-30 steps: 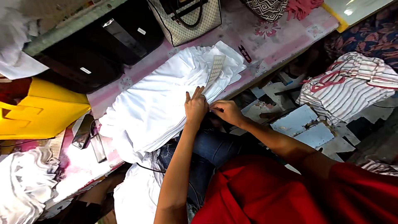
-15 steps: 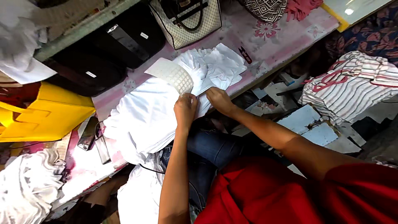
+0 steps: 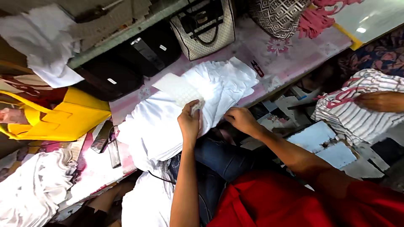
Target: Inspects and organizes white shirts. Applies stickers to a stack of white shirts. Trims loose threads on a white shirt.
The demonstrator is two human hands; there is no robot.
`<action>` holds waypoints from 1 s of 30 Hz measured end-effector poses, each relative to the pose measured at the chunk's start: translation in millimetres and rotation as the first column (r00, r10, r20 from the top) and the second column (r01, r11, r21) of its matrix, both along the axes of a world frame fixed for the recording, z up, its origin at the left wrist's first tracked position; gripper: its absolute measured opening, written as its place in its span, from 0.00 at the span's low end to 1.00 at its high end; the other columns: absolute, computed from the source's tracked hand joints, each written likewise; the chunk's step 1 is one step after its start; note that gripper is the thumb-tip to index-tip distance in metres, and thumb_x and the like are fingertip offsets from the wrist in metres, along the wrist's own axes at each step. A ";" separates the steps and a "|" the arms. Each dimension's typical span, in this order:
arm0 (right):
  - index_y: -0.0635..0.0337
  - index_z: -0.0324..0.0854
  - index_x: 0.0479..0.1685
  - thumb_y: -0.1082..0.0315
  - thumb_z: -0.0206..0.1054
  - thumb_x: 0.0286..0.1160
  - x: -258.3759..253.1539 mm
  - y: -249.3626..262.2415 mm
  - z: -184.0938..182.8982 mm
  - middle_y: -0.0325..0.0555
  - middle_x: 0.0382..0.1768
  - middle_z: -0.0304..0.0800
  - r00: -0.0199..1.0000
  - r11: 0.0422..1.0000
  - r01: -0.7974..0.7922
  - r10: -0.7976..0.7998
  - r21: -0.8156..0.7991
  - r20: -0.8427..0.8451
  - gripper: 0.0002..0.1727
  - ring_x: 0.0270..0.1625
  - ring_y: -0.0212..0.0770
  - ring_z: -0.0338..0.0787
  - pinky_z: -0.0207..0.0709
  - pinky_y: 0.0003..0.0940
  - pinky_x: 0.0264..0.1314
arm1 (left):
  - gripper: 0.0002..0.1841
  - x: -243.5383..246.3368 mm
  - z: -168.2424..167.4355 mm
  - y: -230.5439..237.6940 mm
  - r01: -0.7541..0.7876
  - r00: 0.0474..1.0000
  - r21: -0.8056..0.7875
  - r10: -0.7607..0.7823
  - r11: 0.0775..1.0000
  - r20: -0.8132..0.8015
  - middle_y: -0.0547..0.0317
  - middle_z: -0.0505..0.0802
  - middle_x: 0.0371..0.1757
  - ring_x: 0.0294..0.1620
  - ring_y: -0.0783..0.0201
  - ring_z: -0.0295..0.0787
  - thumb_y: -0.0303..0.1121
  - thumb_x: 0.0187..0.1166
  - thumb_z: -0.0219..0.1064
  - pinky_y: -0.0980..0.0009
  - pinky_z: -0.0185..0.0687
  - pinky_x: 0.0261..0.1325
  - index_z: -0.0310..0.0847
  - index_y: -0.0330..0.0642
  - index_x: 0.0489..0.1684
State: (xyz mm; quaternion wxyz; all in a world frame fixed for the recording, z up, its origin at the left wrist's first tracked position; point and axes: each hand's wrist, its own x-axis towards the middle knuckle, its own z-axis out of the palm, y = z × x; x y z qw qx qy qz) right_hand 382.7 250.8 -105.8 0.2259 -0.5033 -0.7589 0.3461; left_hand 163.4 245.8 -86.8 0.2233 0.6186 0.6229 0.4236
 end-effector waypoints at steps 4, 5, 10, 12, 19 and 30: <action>0.66 0.74 0.79 0.68 0.71 0.77 -24.3 19.7 13.7 0.57 0.73 0.82 0.825 0.992 0.002 -0.075 -0.130 -0.560 0.29 0.68 0.44 0.88 0.86 0.39 0.69 | 0.48 -15.6 22.6 -13.5 0.065 0.916 -0.064 -0.034 0.996 0.399 0.48 0.81 0.79 0.69 0.60 0.87 0.17 0.58 0.73 0.60 0.88 0.66 0.60 0.43 0.89; 0.63 0.66 0.86 0.68 0.70 0.78 -32.5 26.0 24.0 0.56 0.74 0.80 0.776 0.967 -0.079 -0.092 -0.242 -0.624 0.35 0.65 0.41 0.89 0.86 0.37 0.66 | 0.54 -18.3 28.5 -17.9 0.121 0.897 -0.063 -0.082 0.991 0.435 0.46 0.77 0.82 0.70 0.61 0.86 0.17 0.56 0.73 0.62 0.88 0.68 0.50 0.43 0.94; 0.68 0.80 0.63 0.75 0.68 0.78 -73.4 49.7 71.1 0.43 0.46 0.95 0.736 0.843 -0.377 0.020 -0.384 -0.677 0.16 0.37 0.30 0.92 0.87 0.27 0.40 | 0.59 -46.3 46.4 -39.9 0.261 0.878 -0.006 -0.235 0.965 0.417 0.47 0.61 0.93 0.78 0.65 0.80 0.14 0.59 0.71 0.65 0.83 0.73 0.33 0.40 0.97; 0.68 0.84 0.56 0.74 0.69 0.77 -90.9 63.2 88.1 0.40 0.40 0.94 0.780 0.875 -0.378 0.125 -0.302 -0.613 0.12 0.32 0.27 0.89 0.85 0.24 0.35 | 0.60 -60.7 49.4 -47.0 0.176 0.853 0.013 -0.160 0.984 0.497 0.47 0.72 0.87 0.60 0.66 0.93 0.11 0.60 0.69 0.66 0.93 0.56 0.27 0.41 0.97; 0.72 0.82 0.53 0.73 0.67 0.80 -182.0 197.6 151.0 0.48 0.37 0.92 0.597 0.991 -0.127 0.102 0.032 -0.796 0.10 0.32 0.36 0.92 0.90 0.35 0.38 | 0.25 -105.8 5.7 -68.9 -0.259 0.743 -0.042 0.226 0.965 0.630 0.42 0.90 0.67 0.38 0.60 0.96 0.18 0.80 0.55 0.66 0.94 0.43 0.67 0.24 0.78; 0.65 0.64 0.81 0.75 0.61 0.85 -256.5 324.8 176.1 0.61 0.64 0.80 0.450 0.886 0.026 -0.424 -0.463 -0.786 0.26 0.49 0.47 0.91 0.90 0.35 0.47 | 0.18 -105.0 -63.5 -30.0 -0.100 0.954 -0.078 0.073 0.992 -0.292 0.38 0.84 0.77 0.85 0.35 0.70 0.23 0.82 0.59 0.41 0.59 0.88 0.87 0.31 0.65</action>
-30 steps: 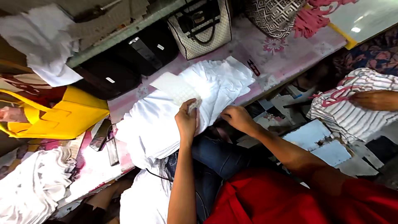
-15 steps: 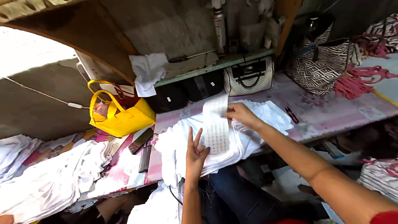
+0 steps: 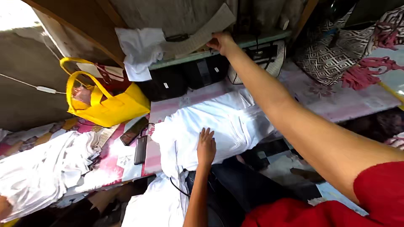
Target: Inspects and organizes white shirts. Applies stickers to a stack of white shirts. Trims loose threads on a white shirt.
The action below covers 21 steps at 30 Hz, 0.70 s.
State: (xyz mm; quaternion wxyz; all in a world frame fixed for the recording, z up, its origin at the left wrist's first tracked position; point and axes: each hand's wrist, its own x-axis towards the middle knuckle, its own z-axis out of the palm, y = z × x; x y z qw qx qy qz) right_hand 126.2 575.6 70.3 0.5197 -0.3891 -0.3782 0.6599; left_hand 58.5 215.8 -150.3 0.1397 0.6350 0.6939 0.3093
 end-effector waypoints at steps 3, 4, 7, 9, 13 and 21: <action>0.64 0.64 0.81 0.74 0.59 0.87 17.3 -3.1 6.4 0.60 0.63 0.82 0.999 0.999 -0.034 0.034 0.025 0.006 0.25 0.50 0.47 0.92 0.91 0.36 0.48 | 0.23 13.2 -1.0 32.9 0.028 0.961 -0.209 -0.084 0.978 -0.263 0.45 0.78 0.84 0.90 0.41 0.63 0.36 0.91 0.51 0.35 0.40 0.92 0.78 0.41 0.80; 0.64 0.62 0.81 0.75 0.57 0.88 21.9 -2.8 9.8 0.61 0.64 0.80 0.999 0.999 -0.044 0.044 0.023 0.004 0.24 0.51 0.48 0.92 0.91 0.36 0.48 | 0.25 18.6 1.7 44.4 0.029 0.949 -0.297 -0.120 0.954 -0.292 0.46 0.73 0.88 0.93 0.43 0.58 0.40 0.92 0.49 0.33 0.34 0.92 0.74 0.43 0.84; 0.62 0.57 0.85 0.72 0.48 0.93 25.8 2.4 18.3 0.64 0.68 0.77 0.995 0.998 -0.069 0.069 -0.011 0.066 0.24 0.53 0.51 0.93 0.93 0.39 0.49 | 0.24 41.0 6.8 68.5 0.118 0.953 -0.402 -0.217 0.908 -0.210 0.44 0.69 0.90 0.96 0.43 0.48 0.40 0.90 0.51 0.31 0.25 0.92 0.77 0.40 0.80; 0.63 0.62 0.82 0.68 0.47 0.94 23.1 5.0 20.8 0.62 0.62 0.82 0.976 0.989 -0.118 0.131 -0.083 0.173 0.22 0.48 0.50 0.94 0.93 0.39 0.48 | 0.20 67.2 10.5 68.1 0.291 0.951 -0.286 -0.309 0.913 -0.020 0.37 0.83 0.77 0.89 0.40 0.63 0.35 0.89 0.55 0.35 0.35 0.93 0.86 0.31 0.65; 0.62 0.80 0.59 0.58 0.50 0.94 20.8 10.9 23.4 0.44 0.41 0.90 0.851 0.961 -0.213 0.271 -0.175 0.450 0.18 0.36 0.34 0.90 0.84 0.25 0.41 | 0.25 125.1 15.3 43.0 0.720 0.680 -0.011 -0.702 0.694 0.210 0.52 0.80 0.83 0.89 0.52 0.67 0.40 0.87 0.62 0.37 0.45 0.93 0.77 0.43 0.82; 0.73 0.83 0.51 0.57 0.51 0.93 76.9 -70.8 -52.0 0.53 0.39 0.92 0.661 0.843 -0.362 -0.068 0.397 0.747 0.24 0.39 0.44 0.95 0.91 0.44 0.50 | 0.18 53.5 47.3 55.5 0.280 0.907 0.126 -0.305 0.952 0.290 0.43 0.89 0.71 0.75 0.52 0.85 0.29 0.88 0.58 0.54 0.75 0.81 0.84 0.31 0.70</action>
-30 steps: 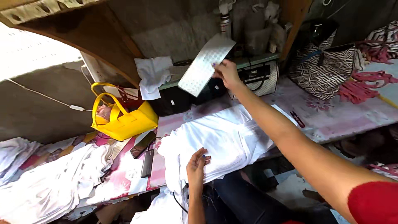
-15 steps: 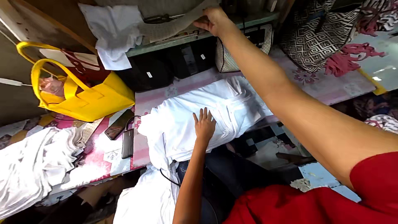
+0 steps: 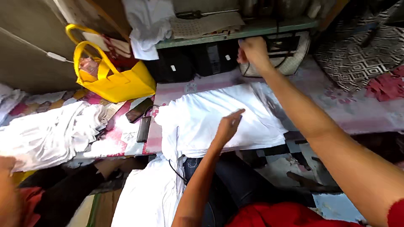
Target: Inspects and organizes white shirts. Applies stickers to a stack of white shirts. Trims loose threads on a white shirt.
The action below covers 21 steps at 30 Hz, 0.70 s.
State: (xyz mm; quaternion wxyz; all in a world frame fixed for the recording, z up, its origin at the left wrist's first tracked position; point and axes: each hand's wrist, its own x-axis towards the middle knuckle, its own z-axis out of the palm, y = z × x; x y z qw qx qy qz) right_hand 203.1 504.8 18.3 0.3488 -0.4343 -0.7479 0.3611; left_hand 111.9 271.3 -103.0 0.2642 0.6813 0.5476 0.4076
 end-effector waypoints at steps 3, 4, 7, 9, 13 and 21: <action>0.71 0.72 0.81 0.61 0.51 0.93 21.9 -54.8 -119.7 0.67 0.82 0.72 0.888 0.957 -0.243 0.155 0.157 0.432 0.26 0.87 0.64 0.68 0.53 0.68 0.89 | 0.24 -37.2 -31.9 30.6 -0.139 0.927 -0.186 0.062 0.973 -0.370 0.46 0.72 0.89 0.94 0.41 0.53 0.38 0.92 0.54 0.33 0.40 0.92 0.73 0.40 0.84; 0.69 0.64 0.87 0.58 0.50 0.93 36.2 -61.6 -157.1 0.66 0.88 0.62 0.822 0.941 -0.282 0.137 0.185 0.552 0.30 0.92 0.66 0.56 0.39 0.75 0.90 | 0.26 -49.4 -43.8 36.1 -0.163 0.886 -0.237 0.037 0.958 -0.462 0.50 0.67 0.92 0.96 0.44 0.47 0.43 0.93 0.52 0.30 0.31 0.91 0.68 0.44 0.88; 0.65 0.55 0.92 0.54 0.49 0.93 78.4 -46.1 -186.6 0.64 0.93 0.51 0.735 0.983 -0.038 -0.096 0.182 0.672 0.35 0.95 0.67 0.45 0.30 0.80 0.89 | 0.30 -95.8 -66.7 43.7 -0.393 0.753 -0.121 0.243 0.911 -0.612 0.51 0.63 0.94 0.96 0.45 0.47 0.49 0.93 0.51 0.32 0.30 0.92 0.63 0.48 0.91; 0.70 0.51 0.92 0.51 0.52 0.92 89.7 -28.2 -179.7 0.71 0.91 0.51 0.767 0.990 0.134 -0.137 0.053 0.627 0.39 0.94 0.70 0.47 0.33 0.77 0.89 | 0.36 -137.8 -67.6 49.2 -0.578 0.677 -0.036 0.454 0.815 -0.579 0.34 0.63 0.91 0.94 0.35 0.48 0.51 0.90 0.56 0.31 0.36 0.91 0.61 0.33 0.89; 0.74 0.57 0.88 0.47 0.69 0.81 93.1 -9.1 -174.9 0.80 0.78 0.70 0.876 0.967 0.239 -0.177 -0.086 0.449 0.47 0.81 0.77 0.70 0.58 0.74 0.82 | 0.50 -203.7 -50.7 65.3 -0.653 0.752 -0.322 0.536 0.686 -0.383 0.21 0.60 0.88 0.92 0.25 0.46 0.60 0.73 0.73 0.27 0.34 0.89 0.64 0.24 0.84; 0.62 0.70 0.81 0.76 0.78 0.65 96.3 -7.3 -127.4 0.63 0.69 0.82 0.993 0.808 -0.077 0.112 -0.584 0.024 0.39 0.66 0.54 0.86 0.82 0.54 0.68 | 0.32 -197.8 -18.9 43.9 -0.342 0.856 -0.383 0.452 0.858 0.249 0.36 0.88 0.61 0.61 0.49 0.88 0.20 0.65 0.79 0.50 0.85 0.66 0.71 0.27 0.71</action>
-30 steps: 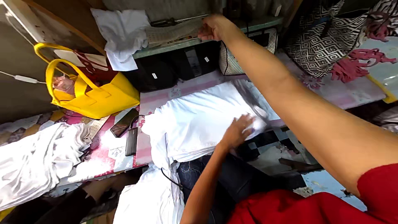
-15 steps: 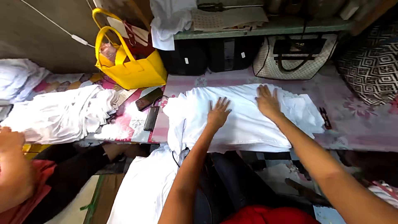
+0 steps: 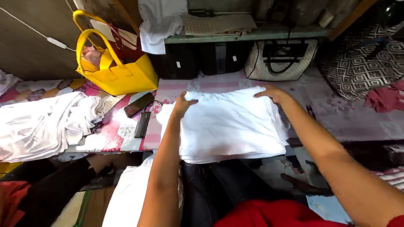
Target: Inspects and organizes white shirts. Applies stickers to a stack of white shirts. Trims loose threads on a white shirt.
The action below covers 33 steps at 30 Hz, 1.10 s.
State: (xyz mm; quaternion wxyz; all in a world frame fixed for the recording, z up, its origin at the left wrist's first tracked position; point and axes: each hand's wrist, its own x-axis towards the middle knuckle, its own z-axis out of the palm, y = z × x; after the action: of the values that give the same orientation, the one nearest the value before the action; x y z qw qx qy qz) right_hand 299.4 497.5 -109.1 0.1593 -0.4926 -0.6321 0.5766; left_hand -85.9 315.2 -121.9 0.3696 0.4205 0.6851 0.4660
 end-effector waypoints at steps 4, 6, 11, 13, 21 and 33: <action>0.60 0.76 0.74 0.79 0.80 0.57 12.9 -23.2 74.9 0.55 0.60 0.88 0.990 0.953 0.077 -0.038 0.293 -0.137 0.37 0.55 0.43 0.91 0.89 0.46 0.58 | 0.34 3.9 84.3 -32.9 -0.069 0.992 0.346 0.101 0.936 -0.077 0.45 0.89 0.61 0.60 0.61 0.89 0.21 0.61 0.80 0.60 0.87 0.67 0.70 0.28 0.71; 0.58 0.73 0.77 0.75 0.82 0.53 27.3 -39.5 129.1 0.47 0.62 0.87 0.970 0.865 0.151 -0.035 0.479 -0.242 0.41 0.58 0.35 0.89 0.88 0.37 0.60 | 0.40 -1.9 134.0 -50.9 -0.073 0.980 0.517 0.158 0.853 -0.123 0.55 0.89 0.61 0.61 0.67 0.89 0.28 0.57 0.83 0.65 0.88 0.66 0.65 0.33 0.73; 0.69 0.79 0.67 0.60 0.83 0.59 61.1 -73.4 189.5 0.50 0.62 0.88 0.975 0.377 0.113 0.138 0.919 -0.176 0.35 0.66 0.32 0.86 0.78 0.31 0.74 | 0.49 -14.2 199.7 -107.2 0.203 0.894 0.644 0.130 0.737 -0.430 0.61 0.84 0.70 0.70 0.71 0.82 0.41 0.58 0.86 0.67 0.77 0.77 0.61 0.35 0.82; 0.78 0.81 0.59 0.66 0.75 0.69 66.3 -101.9 175.0 0.65 0.58 0.89 0.993 0.210 0.022 0.111 0.977 -0.046 0.25 0.64 0.46 0.88 0.77 0.40 0.73 | 0.28 -0.2 176.2 -131.1 0.351 0.801 0.623 0.120 0.699 -0.586 0.59 0.88 0.65 0.70 0.73 0.81 0.41 0.71 0.78 0.68 0.74 0.78 0.79 0.32 0.64; 0.59 0.89 0.55 0.87 0.66 0.63 117.4 -194.7 -28.5 0.56 0.62 0.91 0.851 0.542 -0.497 0.151 0.678 0.504 0.22 0.69 0.64 0.86 0.75 0.69 0.70 | 0.18 63.4 -41.7 -212.4 0.285 0.773 0.013 -0.222 0.958 -0.595 0.40 0.94 0.53 0.64 0.38 0.86 0.12 0.58 0.68 0.39 0.75 0.71 0.93 0.36 0.45; 0.56 0.76 0.82 0.68 0.52 0.90 3.1 -177.8 -52.0 0.48 0.85 0.74 0.837 0.510 -0.537 0.228 0.671 0.497 0.24 0.91 0.53 0.64 0.51 0.60 0.93 | 0.26 122.1 -52.2 -107.9 0.087 0.593 -0.059 -0.099 0.995 -0.799 0.45 0.75 0.87 0.91 0.40 0.60 0.40 0.91 0.53 0.30 0.43 0.90 0.71 0.40 0.85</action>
State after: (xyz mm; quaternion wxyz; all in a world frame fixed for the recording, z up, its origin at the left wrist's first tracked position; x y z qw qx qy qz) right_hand 302.5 319.7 -161.1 0.1122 -0.3080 -0.9308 0.1617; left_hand 36.2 207.3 -174.1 0.0497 0.6173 0.7583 0.2036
